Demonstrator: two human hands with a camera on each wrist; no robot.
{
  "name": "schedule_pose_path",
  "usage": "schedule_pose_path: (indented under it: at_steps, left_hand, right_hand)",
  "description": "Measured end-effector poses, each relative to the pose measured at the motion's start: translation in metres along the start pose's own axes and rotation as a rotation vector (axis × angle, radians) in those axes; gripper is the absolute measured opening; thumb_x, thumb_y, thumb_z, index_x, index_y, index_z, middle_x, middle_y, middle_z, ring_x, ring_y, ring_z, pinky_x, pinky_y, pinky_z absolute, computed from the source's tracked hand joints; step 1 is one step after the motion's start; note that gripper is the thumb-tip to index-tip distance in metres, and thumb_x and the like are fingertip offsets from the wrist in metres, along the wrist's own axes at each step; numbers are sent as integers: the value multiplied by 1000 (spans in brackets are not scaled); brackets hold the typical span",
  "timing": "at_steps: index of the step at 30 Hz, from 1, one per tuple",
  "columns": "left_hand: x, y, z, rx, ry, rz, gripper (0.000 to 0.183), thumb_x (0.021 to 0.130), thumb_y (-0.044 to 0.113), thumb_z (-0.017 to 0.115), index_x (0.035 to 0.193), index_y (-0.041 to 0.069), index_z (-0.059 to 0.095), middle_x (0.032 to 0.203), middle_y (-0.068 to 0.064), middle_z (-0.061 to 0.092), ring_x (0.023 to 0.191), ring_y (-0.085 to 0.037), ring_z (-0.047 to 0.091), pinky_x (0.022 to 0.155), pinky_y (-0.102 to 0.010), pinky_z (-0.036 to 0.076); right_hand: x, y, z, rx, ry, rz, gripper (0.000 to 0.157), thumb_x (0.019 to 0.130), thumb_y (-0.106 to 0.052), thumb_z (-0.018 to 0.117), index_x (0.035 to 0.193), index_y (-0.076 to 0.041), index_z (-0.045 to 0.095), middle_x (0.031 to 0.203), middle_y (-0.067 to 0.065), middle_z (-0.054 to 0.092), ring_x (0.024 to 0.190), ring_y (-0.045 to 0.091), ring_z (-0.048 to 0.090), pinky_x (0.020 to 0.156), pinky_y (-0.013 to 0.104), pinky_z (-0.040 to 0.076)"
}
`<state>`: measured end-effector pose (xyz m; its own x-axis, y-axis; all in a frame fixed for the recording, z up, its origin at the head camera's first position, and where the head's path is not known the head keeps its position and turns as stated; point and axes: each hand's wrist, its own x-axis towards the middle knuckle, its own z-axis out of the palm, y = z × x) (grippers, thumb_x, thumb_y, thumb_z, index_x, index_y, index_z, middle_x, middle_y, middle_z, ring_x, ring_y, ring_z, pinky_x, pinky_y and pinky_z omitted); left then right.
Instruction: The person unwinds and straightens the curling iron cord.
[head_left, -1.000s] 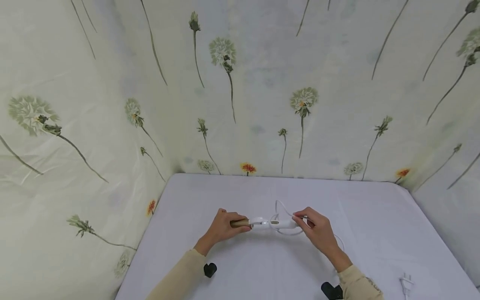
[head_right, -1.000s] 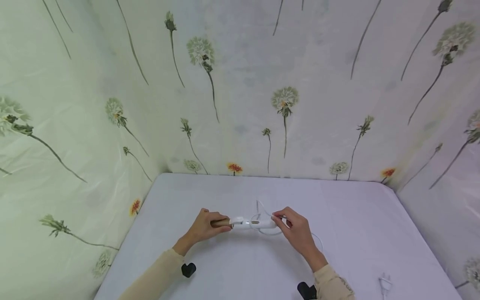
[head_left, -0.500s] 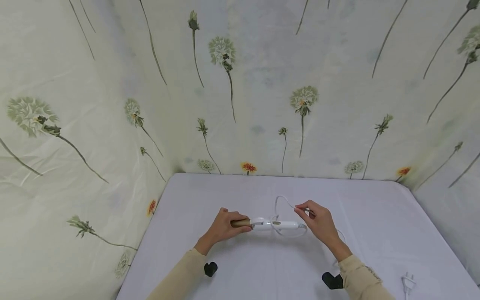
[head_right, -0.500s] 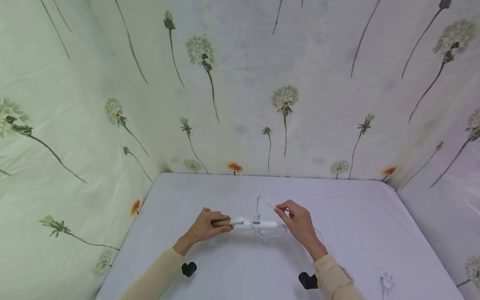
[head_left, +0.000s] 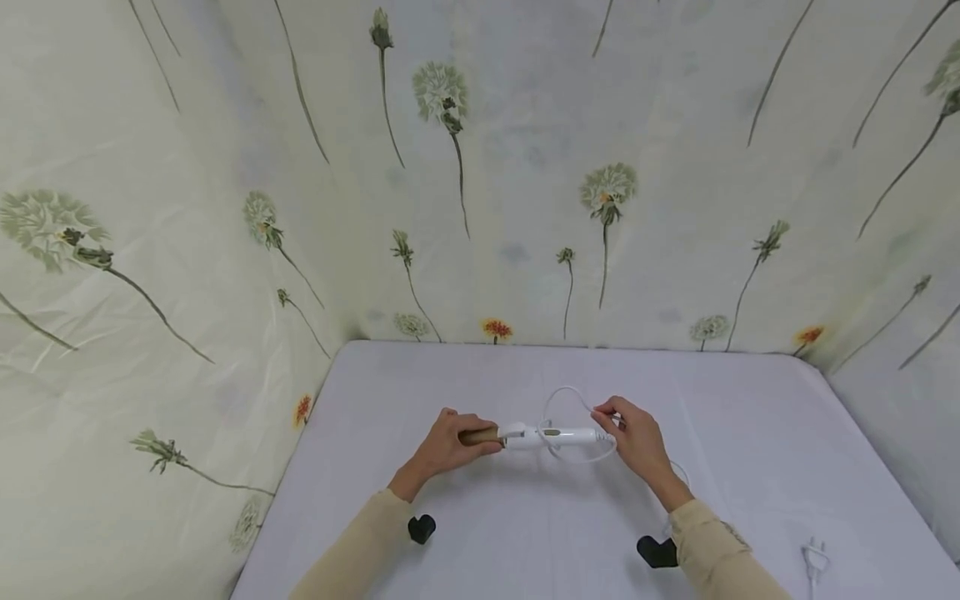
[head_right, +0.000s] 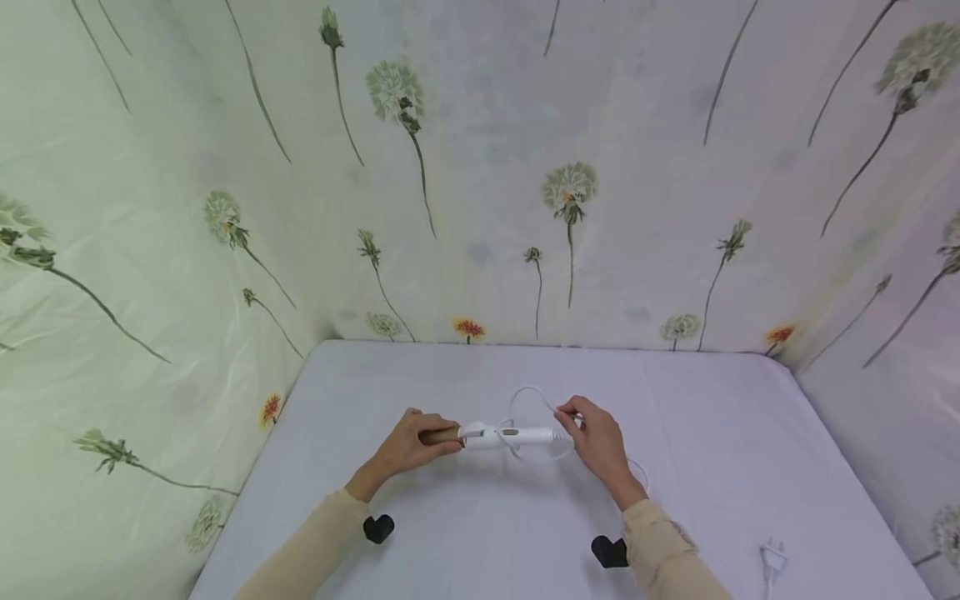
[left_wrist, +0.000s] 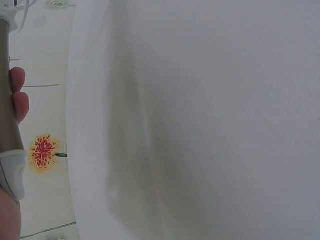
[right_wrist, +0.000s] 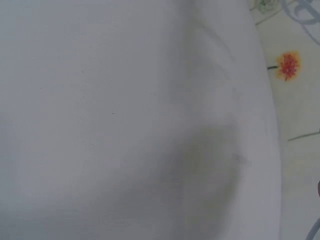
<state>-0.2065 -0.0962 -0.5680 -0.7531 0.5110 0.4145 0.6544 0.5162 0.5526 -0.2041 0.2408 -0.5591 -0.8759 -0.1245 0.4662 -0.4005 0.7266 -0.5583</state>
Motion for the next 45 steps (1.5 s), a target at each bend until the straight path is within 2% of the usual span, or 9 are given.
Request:
schedule_pose_path:
  at_steps: [5, 10, 13, 18, 22, 26, 31, 39, 45]
  left_hand:
    - [4, 2, -3, -20, 6, -17, 33, 81, 43, 72, 104, 21, 73, 85, 14, 71, 64, 3, 51, 71, -26, 24]
    - [7, 4, -5, -5, 5, -32, 34, 80, 44, 72, 105, 22, 73, 86, 13, 71, 65, 4, 51, 72, -27, 24]
    - [9, 5, -6, 10, 4, -32, 34, 80, 45, 72, 105, 21, 73, 86, 13, 72, 65, 3, 51, 72, -27, 24]
    - [11, 4, -6, 29, 18, -36, 35, 80, 45, 73, 104, 20, 74, 85, 12, 72, 64, 2, 51, 71, -28, 23]
    - [12, 2, -5, 39, 14, -51, 38, 80, 47, 72, 105, 19, 74, 87, 13, 72, 66, 3, 52, 72, -28, 24]
    - [12, 2, -4, 43, 13, -63, 39, 79, 49, 71, 105, 20, 73, 88, 12, 72, 67, 3, 54, 72, -29, 25]
    - [14, 3, -3, 56, 17, -84, 38, 78, 51, 71, 104, 23, 74, 88, 13, 72, 67, 4, 54, 72, -28, 26]
    - [12, 5, 2, 78, 31, -103, 37, 78, 51, 71, 103, 24, 74, 86, 14, 72, 65, 4, 53, 71, -27, 27]
    - [12, 5, 2, 85, 52, -94, 36, 78, 51, 71, 102, 24, 74, 83, 14, 72, 63, 4, 50, 70, -28, 27]
  right_hand:
    - [-6, 2, 5, -34, -97, 91, 7, 86, -14, 69, 91, -16, 64, 90, 1, 70, 69, 11, 55, 59, 26, 41]
    - [-17, 1, 11, -79, -195, 128, 9, 86, -10, 67, 88, -13, 59, 79, 2, 65, 62, 11, 49, 53, 25, 38]
    - [-23, -2, 15, -88, -214, 169, 8, 87, -15, 68, 89, -11, 61, 76, 0, 63, 61, 11, 49, 53, 27, 40]
    - [-32, -6, 26, -117, -234, 214, 7, 87, -15, 68, 91, -10, 66, 89, 5, 67, 79, 19, 62, 66, 36, 49]
    - [-39, -11, 33, -106, -268, 253, 10, 89, -23, 65, 95, -15, 65, 83, 0, 64, 71, 14, 56, 59, 29, 44]
    - [-43, -18, 35, -91, -266, 285, 14, 91, -31, 62, 90, -17, 66, 70, -4, 59, 58, 9, 46, 52, 24, 36]
    - [-45, -22, 36, -82, -258, 328, 22, 91, -35, 62, 91, -13, 64, 76, -1, 64, 59, 9, 49, 51, 25, 38]
    - [-52, -23, 41, -101, -235, 223, 50, 89, -20, 63, 135, -9, 48, 100, 7, 68, 67, 9, 55, 56, 25, 42]
    - [-52, -23, 43, 40, -200, 237, 32, 91, -11, 59, 123, -14, 58, 94, 2, 68, 73, 8, 57, 61, 22, 45]
